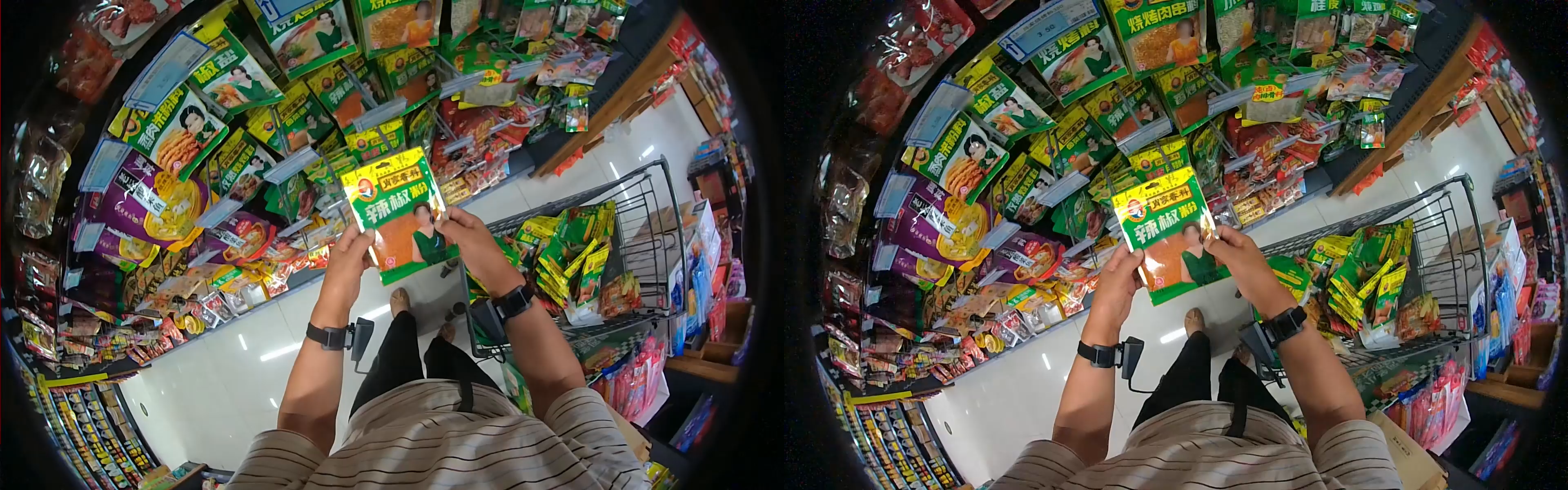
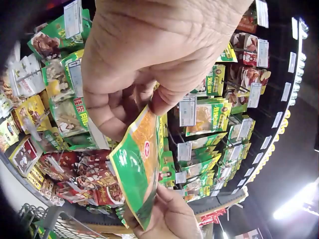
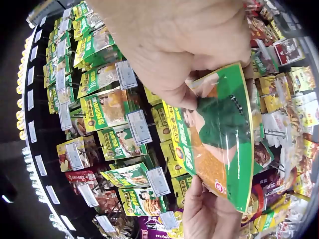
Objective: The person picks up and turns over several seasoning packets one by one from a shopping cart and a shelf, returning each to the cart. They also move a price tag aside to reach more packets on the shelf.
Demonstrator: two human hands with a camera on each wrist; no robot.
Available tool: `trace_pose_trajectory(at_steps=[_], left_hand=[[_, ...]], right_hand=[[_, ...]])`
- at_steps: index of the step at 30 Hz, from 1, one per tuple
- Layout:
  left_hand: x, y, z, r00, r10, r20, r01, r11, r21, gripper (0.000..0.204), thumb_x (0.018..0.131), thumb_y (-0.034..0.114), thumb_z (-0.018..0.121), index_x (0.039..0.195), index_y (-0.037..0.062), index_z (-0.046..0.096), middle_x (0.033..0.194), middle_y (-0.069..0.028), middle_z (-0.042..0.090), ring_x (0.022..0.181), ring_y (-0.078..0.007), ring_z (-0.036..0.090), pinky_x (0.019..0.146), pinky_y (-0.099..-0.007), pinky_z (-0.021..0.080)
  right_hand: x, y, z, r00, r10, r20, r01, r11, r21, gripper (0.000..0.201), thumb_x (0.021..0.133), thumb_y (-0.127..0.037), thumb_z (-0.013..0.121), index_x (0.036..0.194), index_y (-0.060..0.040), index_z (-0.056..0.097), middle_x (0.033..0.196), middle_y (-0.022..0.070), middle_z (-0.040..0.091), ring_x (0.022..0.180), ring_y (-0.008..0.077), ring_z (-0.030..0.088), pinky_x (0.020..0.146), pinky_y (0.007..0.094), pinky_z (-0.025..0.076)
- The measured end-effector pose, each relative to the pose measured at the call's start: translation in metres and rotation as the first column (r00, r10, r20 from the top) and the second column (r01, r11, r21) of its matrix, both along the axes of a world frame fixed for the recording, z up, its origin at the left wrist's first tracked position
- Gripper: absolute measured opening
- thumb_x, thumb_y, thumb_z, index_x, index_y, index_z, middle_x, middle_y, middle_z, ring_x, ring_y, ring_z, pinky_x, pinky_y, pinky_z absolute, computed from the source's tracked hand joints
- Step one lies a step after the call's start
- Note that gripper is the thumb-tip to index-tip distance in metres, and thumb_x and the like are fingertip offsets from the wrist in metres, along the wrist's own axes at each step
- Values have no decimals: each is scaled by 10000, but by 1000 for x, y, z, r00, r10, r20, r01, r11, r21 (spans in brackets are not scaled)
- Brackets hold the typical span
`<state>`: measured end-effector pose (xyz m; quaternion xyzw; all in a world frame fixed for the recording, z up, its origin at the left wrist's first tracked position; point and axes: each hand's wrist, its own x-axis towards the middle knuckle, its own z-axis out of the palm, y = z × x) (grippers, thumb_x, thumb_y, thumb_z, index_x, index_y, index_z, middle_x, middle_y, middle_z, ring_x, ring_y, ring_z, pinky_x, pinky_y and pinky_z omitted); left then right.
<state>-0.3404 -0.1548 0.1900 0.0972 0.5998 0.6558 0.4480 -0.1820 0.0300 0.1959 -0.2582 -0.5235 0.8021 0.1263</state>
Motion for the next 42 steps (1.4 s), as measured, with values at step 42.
trace_pose_trajectory(at_steps=[42], left_hand=[[-75,36,-1,985,3,-174,24,988,149,302,1024,213,549,1293,82,588,1154,36,636,1031,-54,569,872,-239,462]], right_hand=[[-118,68,52,1000,-1,13,-4,912,411,296,965,-181,647,1183,11,589,1000,16,633,908,76,570,779,237,472]])
